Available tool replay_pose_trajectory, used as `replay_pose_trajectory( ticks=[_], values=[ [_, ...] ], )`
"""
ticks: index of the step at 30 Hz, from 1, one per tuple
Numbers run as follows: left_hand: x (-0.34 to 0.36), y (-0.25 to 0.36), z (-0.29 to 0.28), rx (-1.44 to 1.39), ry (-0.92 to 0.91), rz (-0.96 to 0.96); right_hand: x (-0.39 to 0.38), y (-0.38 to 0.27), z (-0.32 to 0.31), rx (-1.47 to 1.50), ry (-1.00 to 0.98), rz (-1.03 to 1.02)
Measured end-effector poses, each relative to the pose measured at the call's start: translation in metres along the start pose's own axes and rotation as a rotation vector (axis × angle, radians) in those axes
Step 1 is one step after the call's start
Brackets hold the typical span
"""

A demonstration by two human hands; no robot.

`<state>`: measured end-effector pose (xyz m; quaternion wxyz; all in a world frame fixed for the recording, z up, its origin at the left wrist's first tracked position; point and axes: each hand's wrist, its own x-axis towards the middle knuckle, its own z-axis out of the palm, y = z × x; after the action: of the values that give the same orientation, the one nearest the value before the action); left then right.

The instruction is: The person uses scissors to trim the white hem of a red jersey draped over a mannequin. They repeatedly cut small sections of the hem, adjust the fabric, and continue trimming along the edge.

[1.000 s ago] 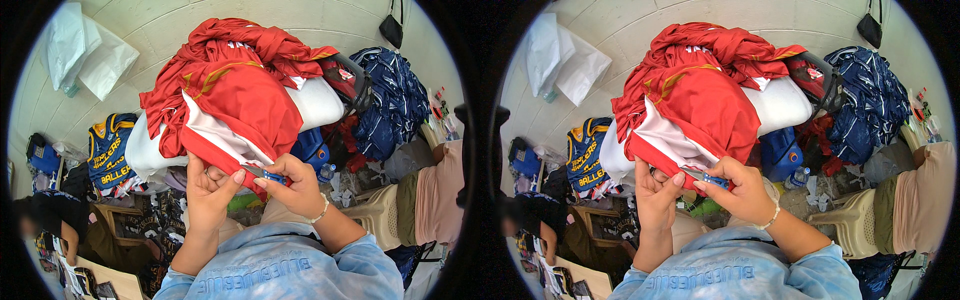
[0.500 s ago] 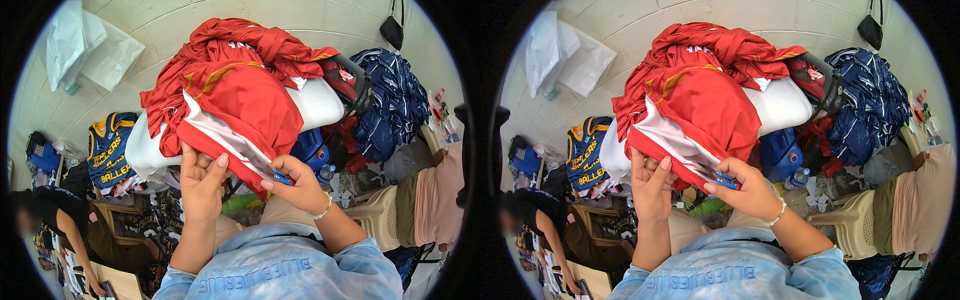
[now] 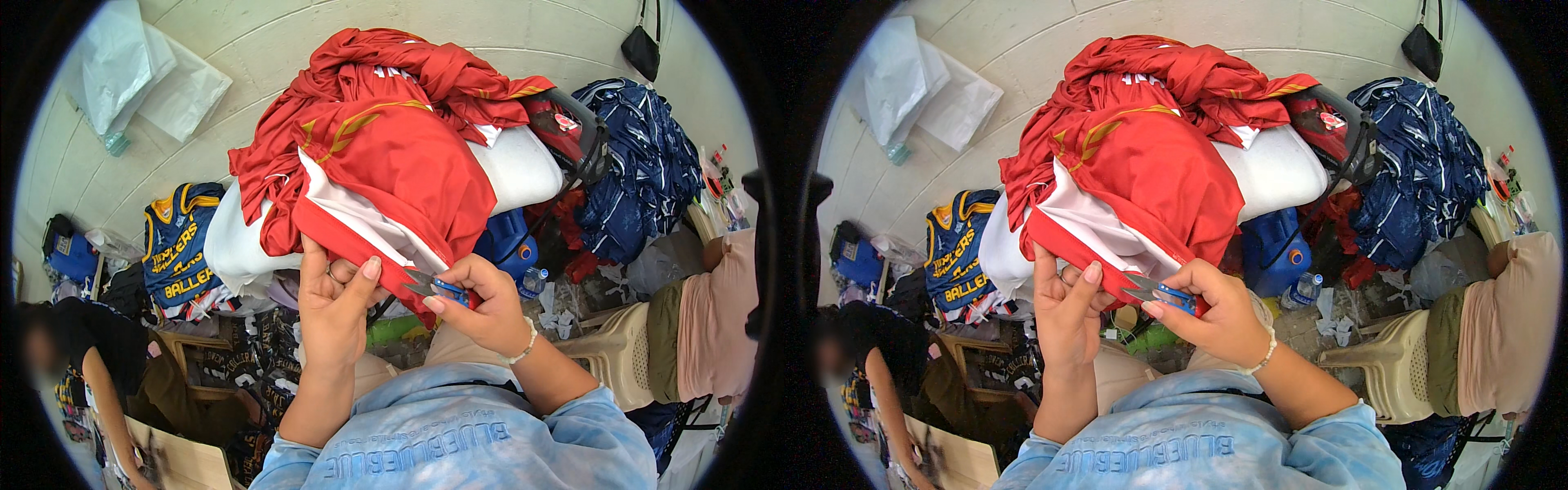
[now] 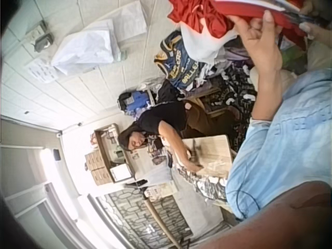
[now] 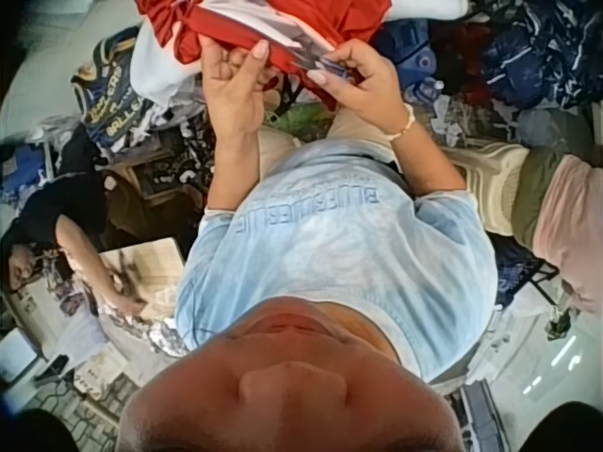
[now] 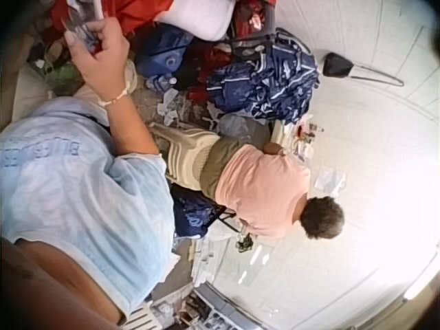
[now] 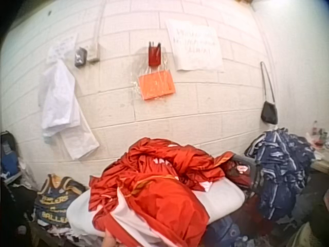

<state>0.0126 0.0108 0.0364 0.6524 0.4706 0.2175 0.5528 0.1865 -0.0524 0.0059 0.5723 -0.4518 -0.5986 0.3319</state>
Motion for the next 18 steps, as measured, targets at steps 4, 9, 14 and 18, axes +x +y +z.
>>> replay_pose_trajectory(
  ticks=[4, 9, 14, 18],
  values=[
    [-0.002, 0.000, 0.002, -0.028, 0.007, -0.022, 0.003, 0.000, 0.004, -0.009, 0.050, -0.054],
    [-0.004, 0.000, 0.005, -0.042, -0.004, -0.036, 0.007, 0.001, 0.008, -0.021, 0.071, -0.129],
    [-0.005, 0.003, 0.005, -0.056, 0.010, -0.051, 0.010, -0.003, 0.010, -0.113, 0.089, -0.209],
    [-0.006, 0.005, 0.005, -0.096, 0.005, -0.049, 0.011, -0.005, 0.007, -0.182, 0.080, -0.240]
  ],
)
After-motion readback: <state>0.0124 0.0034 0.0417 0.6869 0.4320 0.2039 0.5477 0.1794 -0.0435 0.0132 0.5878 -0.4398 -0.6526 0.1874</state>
